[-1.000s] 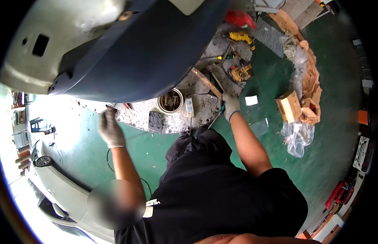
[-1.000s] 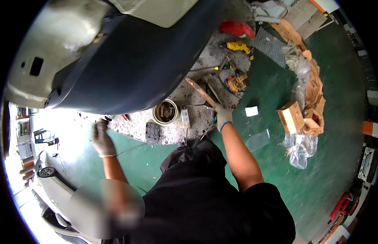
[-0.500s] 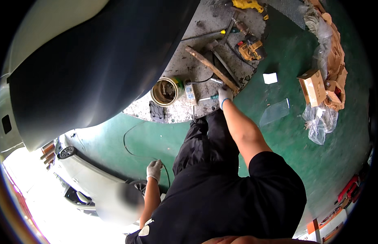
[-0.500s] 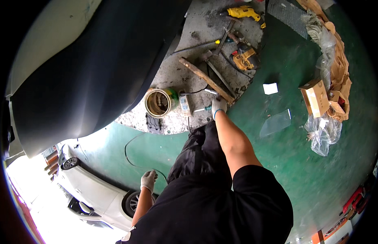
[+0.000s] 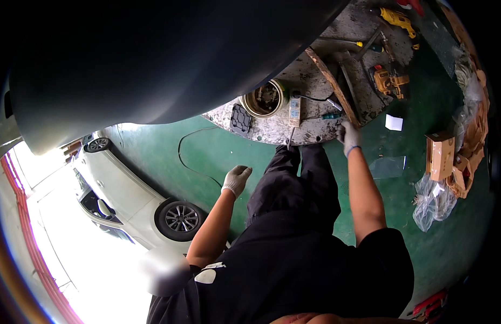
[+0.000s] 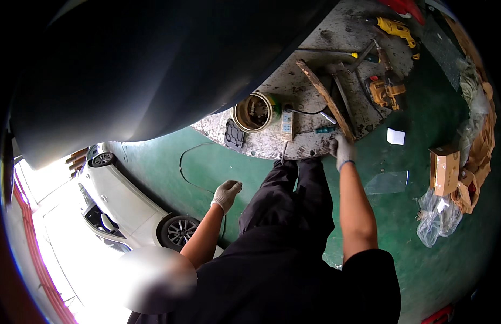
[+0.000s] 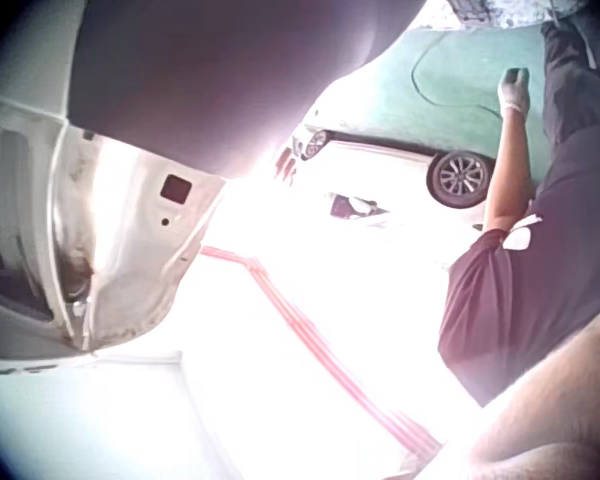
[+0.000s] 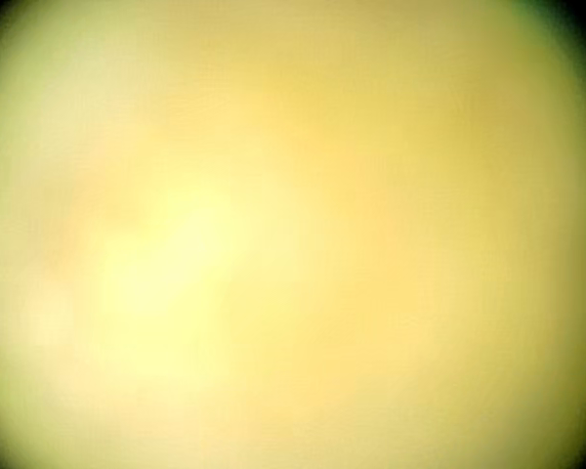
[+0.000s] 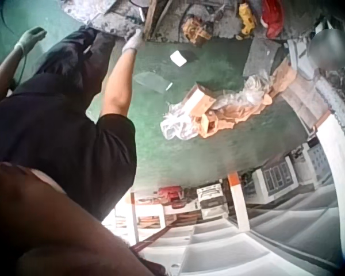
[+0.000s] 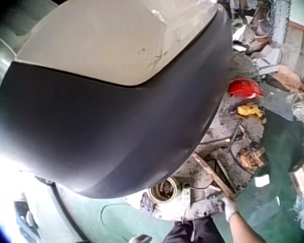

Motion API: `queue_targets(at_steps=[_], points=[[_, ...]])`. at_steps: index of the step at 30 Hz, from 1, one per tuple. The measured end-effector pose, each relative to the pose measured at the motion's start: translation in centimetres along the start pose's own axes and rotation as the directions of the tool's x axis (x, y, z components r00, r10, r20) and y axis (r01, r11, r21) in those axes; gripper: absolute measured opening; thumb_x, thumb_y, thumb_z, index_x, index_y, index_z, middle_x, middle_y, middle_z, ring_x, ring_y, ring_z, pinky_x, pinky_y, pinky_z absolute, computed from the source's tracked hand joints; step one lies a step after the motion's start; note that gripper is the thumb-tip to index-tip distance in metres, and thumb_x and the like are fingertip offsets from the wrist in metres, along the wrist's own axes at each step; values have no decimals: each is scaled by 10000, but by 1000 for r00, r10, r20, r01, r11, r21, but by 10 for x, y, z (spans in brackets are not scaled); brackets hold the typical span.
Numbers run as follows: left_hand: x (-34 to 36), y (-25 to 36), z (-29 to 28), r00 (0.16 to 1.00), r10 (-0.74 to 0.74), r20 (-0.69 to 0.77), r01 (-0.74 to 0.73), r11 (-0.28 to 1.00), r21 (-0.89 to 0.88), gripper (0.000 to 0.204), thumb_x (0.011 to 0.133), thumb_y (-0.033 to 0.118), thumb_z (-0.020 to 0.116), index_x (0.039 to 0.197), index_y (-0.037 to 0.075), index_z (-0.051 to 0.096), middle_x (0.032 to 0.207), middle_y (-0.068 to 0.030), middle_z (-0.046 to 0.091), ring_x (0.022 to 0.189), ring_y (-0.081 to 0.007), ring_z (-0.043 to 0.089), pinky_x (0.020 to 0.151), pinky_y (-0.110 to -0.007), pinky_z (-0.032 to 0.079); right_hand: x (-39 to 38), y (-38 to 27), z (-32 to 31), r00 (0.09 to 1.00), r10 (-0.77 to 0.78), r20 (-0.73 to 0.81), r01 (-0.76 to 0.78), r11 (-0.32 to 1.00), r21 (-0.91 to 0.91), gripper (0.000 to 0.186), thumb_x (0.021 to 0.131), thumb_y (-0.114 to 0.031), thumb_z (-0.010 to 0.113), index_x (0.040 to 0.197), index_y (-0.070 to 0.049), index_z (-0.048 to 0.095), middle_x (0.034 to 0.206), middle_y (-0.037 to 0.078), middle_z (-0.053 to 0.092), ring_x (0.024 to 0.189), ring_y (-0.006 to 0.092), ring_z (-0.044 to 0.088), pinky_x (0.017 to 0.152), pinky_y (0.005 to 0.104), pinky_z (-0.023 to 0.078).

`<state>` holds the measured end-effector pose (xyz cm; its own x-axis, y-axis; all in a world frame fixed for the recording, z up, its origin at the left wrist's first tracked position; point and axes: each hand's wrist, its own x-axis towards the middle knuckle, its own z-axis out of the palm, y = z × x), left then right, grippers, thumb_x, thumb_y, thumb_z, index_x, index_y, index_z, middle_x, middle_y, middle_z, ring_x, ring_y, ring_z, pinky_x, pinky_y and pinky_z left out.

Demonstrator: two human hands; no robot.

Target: The person installs a white car bumper onto a white vehicle in a garage. They align the bumper, insert fasteners by hand, and use a cordless drill to secure it in place.

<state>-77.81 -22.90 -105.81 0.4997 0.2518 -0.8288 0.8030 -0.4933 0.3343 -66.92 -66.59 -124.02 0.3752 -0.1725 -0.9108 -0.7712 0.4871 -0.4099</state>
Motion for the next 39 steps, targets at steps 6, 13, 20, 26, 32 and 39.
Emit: queue_targets(at_steps=[6, 13, 20, 26, 32, 39], points=[[43, -15, 5, 999, 7, -50, -9, 999, -44, 493, 985, 400, 701, 1222, -33, 716, 1174, -193, 765, 1109, -284, 718, 980, -373, 535, 7, -93, -67, 701, -641, -313, 391, 713, -583, 546, 942, -416, 703, 1278, 11, 651, 1081, 138, 749, 802, 245, 726, 752, 380, 576], [143, 1, -3, 961, 80, -266, -73, 997, 37, 405, 919, 367, 742, 1142, 29, 753, 1066, -171, 784, 998, -291, 747, 911, -379, 564, 70, -163, -65, 662, -722, -203, 534, 644, -548, 760, 917, -451, 766, 1470, 17, 536, 1454, 205, 615, 1334, 321, 601, 1087, 405, 480], [252, 43, 1, 909, 148, -390, -91, 983, 161, 469, 822, 398, 794, 1177, 95, 744, 1166, -177, 744, 1089, -345, 708, 963, -434, 554, 83, -200, -51, 647, -655, -390, 520, 754, -402, 785, 879, -424, 849, 1486, -19, 559, 1524, 107, 578, 1322, 259, 582, 1114, 422, 461], [231, 68, -5, 860, 224, -459, -4, 902, 432, 884, 707, 546, 853, 1471, 205, 567, 1591, -177, 426, 1473, -413, 359, 1206, -493, 360, 31, -190, -71, 509, -789, -345, 635, 615, -468, 726, 889, -337, 845, 1459, 20, 572, 1469, 106, 622, 1279, 234, 612, 1086, 379, 472], [269, 53, -11, 725, 465, -509, -218, 855, 470, 395, 805, 429, 769, 1155, 247, 793, 1523, -124, 546, 1451, -393, 391, 1208, -525, 303, -89, -92, -134, 535, -809, -243, 543, 550, -635, 636, 941, -285, 787, 1437, 52, 575, 1459, 100, 611, 1315, 221, 579, 1133, 365, 430], [278, 88, -13, 728, 589, -350, -261, 710, 654, 196, 851, 317, 702, 994, 247, 816, 1311, -71, 658, 1294, -321, 519, 1080, -531, 385, -175, 94, -163, 746, -529, -404, 366, 833, -415, 541, 879, -144, 829, 1350, 20, 620, 1321, 65, 660, 1154, 198, 635, 1021, 363, 506]])
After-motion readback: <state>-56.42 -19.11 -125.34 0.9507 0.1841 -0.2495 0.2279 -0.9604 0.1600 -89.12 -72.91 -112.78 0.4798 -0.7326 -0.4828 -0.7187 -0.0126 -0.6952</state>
